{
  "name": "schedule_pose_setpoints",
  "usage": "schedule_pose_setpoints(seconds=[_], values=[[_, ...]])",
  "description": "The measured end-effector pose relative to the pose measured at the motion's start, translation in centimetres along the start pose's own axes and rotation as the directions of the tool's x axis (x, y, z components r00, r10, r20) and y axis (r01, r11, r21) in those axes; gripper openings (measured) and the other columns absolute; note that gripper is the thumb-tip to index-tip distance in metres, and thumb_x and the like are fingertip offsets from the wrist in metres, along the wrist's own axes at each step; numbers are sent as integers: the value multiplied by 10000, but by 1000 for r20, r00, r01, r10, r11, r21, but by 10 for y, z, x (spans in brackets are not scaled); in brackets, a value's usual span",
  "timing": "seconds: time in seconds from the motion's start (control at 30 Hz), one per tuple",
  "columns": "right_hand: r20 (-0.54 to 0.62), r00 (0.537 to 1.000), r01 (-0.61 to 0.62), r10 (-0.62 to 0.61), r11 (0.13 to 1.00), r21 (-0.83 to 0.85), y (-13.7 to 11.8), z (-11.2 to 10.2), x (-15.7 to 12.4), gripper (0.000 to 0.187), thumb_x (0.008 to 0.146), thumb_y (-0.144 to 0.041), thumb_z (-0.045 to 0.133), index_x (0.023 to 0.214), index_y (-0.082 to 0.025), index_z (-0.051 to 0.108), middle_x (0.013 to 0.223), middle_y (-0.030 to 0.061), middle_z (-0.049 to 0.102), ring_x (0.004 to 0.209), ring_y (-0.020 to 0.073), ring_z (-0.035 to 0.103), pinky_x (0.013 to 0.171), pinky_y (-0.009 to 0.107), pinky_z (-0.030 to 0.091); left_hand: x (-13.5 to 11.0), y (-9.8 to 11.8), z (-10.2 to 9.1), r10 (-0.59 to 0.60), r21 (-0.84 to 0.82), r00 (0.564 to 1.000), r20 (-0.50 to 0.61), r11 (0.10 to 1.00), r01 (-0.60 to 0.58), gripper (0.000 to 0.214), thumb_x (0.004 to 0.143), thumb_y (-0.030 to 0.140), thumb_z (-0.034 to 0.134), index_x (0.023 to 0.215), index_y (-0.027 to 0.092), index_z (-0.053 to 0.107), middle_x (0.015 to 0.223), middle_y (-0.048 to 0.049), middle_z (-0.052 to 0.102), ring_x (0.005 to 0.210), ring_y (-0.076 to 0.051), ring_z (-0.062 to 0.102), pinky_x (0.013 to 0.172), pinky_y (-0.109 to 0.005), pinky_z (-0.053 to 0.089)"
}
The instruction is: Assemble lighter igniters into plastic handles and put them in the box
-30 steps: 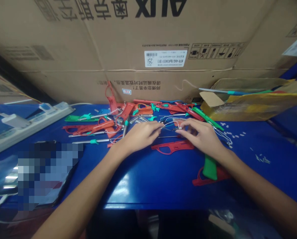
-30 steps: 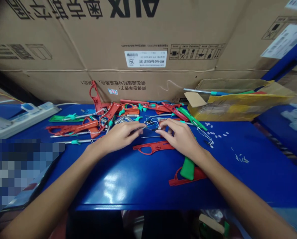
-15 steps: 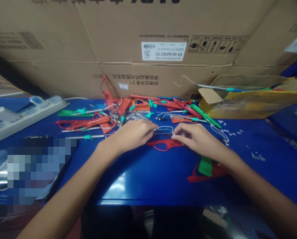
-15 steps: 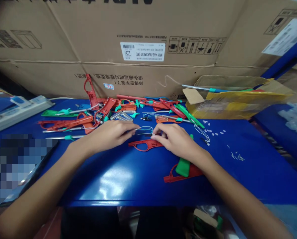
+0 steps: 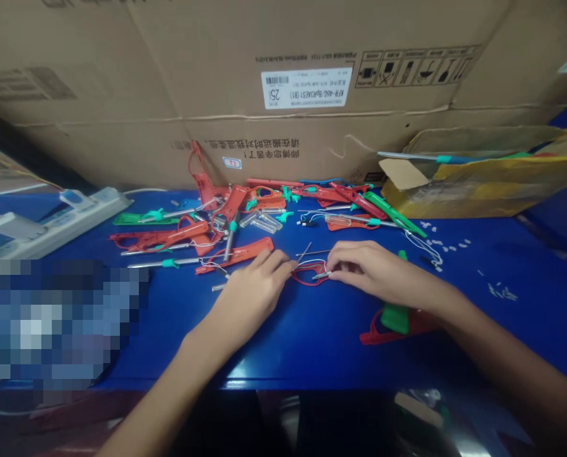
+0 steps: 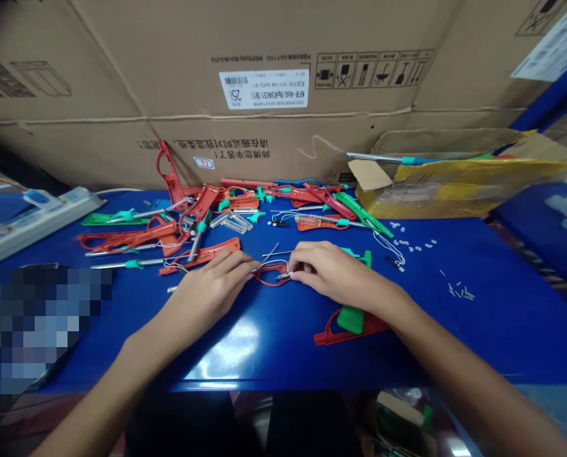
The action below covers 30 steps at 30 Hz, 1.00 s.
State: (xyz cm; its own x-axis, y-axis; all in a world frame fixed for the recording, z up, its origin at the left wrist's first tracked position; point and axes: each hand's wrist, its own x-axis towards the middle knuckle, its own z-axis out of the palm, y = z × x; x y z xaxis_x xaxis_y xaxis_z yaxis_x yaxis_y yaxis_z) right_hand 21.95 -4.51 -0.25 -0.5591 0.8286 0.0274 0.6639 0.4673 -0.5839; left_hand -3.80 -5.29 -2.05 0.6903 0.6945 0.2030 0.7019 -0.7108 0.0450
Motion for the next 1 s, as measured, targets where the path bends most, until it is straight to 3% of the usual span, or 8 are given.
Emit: schedule_pose_setpoints(seconds=[0.1,0.23,0.33,0.47,0.67,0.87,1.0], values=[[6,1000,8,-8,1000,-30,-1,0,0,139,991,-266,568,944,-210,686,967,35,691,870,172,617,773,309,446,-4,-1,5,-45,-73,998,-38,996,42,277,1025,157,502,1279,181,612,1216,-70,654,1064,-230,642,622,-285,582],[9,1000,9,-8,1000,-26,-3,1,1,172,990,-279,547,931,-209,693,965,49,700,861,181,628,772,324,461,-5,-7,8,-121,-287,989,-85,954,92,181,1029,210,538,1168,178,649,1139,-45,693,1036,-217,645,832,-363,602],[-3,1000,-16,16,1000,-8,-4,2,2,192,986,-312,543,924,-215,696,961,57,706,840,189,635,760,335,477,-4,-11,9,-122,-413,989,-78,907,80,132,1023,197,550,1080,172,667,1096,-48,696,1017,-214,640,932,-410,566],[-9,1000,-2,2,1000,-15,-4,2,3,198,991,-318,529,918,-222,687,953,58,711,846,198,641,769,348,482,-3,-12,8,-121,-502,989,-88,863,61,166,1025,195,543,1134,179,667,1101,-70,685,1036,-218,637,953,-422,545],[0,998,-58,58,998,16,-6,0,4,157,969,-335,587,897,-215,659,843,31,693,723,171,613,673,310,459,-3,-13,8,-133,-555,984,-122,831,43,220,1044,204,495,1161,164,676,1100,-94,678,1031,-214,643,958,-410,542],[13,1000,-28,27,999,32,-4,-1,4,185,981,-342,584,879,-212,668,884,34,699,787,179,617,727,313,451,-4,-14,7,-175,-569,981,-88,817,95,168,1038,218,522,1123,173,660,1074,-78,685,1024,-216,641,945,-409,532],[16,999,-49,49,998,39,-4,-1,5,168,968,-326,601,868,-208,668,838,25,695,748,172,613,698,307,450,-5,-15,7,-132,-514,987,-92,855,66,152,1038,186,512,1090,174,655,1066,-67,679,1022,-212,629,938,-405,519]])
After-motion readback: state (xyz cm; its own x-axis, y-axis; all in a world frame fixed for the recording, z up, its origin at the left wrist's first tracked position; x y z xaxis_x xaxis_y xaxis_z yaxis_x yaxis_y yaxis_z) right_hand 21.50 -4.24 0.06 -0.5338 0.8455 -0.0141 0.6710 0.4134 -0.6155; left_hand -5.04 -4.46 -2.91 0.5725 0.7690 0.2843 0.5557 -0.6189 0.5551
